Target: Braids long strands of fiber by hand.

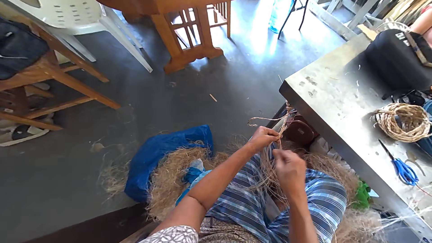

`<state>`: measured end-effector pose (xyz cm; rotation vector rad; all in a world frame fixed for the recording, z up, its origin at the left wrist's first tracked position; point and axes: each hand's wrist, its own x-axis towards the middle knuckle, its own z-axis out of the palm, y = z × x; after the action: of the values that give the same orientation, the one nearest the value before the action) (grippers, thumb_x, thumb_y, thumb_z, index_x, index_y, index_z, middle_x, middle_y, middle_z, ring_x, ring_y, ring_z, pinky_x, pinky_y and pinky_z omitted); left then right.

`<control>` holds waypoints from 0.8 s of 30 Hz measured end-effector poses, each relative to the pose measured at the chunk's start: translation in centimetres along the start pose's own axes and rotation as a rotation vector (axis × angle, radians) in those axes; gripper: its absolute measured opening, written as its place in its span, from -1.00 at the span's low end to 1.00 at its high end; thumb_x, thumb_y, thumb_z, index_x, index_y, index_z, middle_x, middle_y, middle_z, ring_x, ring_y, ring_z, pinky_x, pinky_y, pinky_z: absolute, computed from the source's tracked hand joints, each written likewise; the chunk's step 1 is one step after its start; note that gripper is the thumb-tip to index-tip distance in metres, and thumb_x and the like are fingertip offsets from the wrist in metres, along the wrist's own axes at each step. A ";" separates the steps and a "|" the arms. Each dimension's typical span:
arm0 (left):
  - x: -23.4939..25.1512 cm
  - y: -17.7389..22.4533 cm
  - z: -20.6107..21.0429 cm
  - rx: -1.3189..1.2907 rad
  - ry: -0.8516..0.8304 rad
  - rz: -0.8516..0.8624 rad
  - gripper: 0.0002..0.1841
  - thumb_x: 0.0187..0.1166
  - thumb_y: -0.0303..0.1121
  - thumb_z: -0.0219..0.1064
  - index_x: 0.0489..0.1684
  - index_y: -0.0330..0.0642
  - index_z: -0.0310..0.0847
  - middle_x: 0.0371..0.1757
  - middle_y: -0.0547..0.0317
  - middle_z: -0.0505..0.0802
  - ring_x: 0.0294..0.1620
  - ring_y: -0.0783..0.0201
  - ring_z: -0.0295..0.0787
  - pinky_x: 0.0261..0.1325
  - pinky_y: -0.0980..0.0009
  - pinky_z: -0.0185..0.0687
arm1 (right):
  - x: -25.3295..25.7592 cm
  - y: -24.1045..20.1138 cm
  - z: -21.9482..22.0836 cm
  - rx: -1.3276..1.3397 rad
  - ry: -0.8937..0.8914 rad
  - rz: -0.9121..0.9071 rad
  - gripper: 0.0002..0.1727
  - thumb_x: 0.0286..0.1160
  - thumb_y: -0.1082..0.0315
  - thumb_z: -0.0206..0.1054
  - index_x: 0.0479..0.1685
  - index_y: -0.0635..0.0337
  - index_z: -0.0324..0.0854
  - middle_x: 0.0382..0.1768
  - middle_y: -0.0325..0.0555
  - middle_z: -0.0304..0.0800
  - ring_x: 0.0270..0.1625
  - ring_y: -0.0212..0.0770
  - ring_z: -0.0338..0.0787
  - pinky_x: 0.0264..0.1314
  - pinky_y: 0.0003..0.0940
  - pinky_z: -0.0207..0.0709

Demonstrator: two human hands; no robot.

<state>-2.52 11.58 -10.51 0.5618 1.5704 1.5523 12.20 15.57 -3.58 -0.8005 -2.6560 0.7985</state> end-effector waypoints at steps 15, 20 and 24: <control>0.7 -0.9 -0.3 -0.096 -0.044 -0.090 -0.87 0.66 -0.55 0.29 -0.09 -0.40 0.77 -0.43 0.30 0.79 -0.60 0.62 0.41 -0.47 0.65 0.32 | 8.5 6.3 2.1 0.959 -0.382 0.587 -0.75 0.84 0.37 0.08 -0.08 0.31 0.64 -0.66 -0.34 0.46 -0.80 -0.59 0.14 -0.80 -0.69 -0.03; 0.7 -0.7 0.2 0.036 0.000 -0.150 -0.86 0.66 -0.47 0.34 -0.11 -0.36 0.80 -0.41 0.26 0.83 -0.59 0.60 0.43 -0.48 0.62 0.31 | 8.2 6.6 2.6 0.957 -0.330 0.562 -0.76 0.79 0.41 0.15 0.08 0.36 0.71 -0.67 -0.30 0.51 -0.82 -0.58 0.16 -0.81 -0.67 -0.01; 0.3 -1.0 -0.6 0.330 0.006 -0.126 -0.75 0.69 -0.25 0.37 -0.19 -0.27 0.84 -0.46 0.26 0.75 -0.58 0.53 0.36 -0.42 0.51 0.31 | 8.1 7.0 3.2 0.868 -0.213 0.475 -0.80 0.70 0.50 0.24 -0.09 0.42 0.79 -0.69 -0.27 0.60 -0.79 -0.56 0.27 -0.76 -0.66 0.11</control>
<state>-2.94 11.30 -11.56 0.6243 1.8449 1.2097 7.40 23.68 -9.56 -1.1051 -1.9095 2.0353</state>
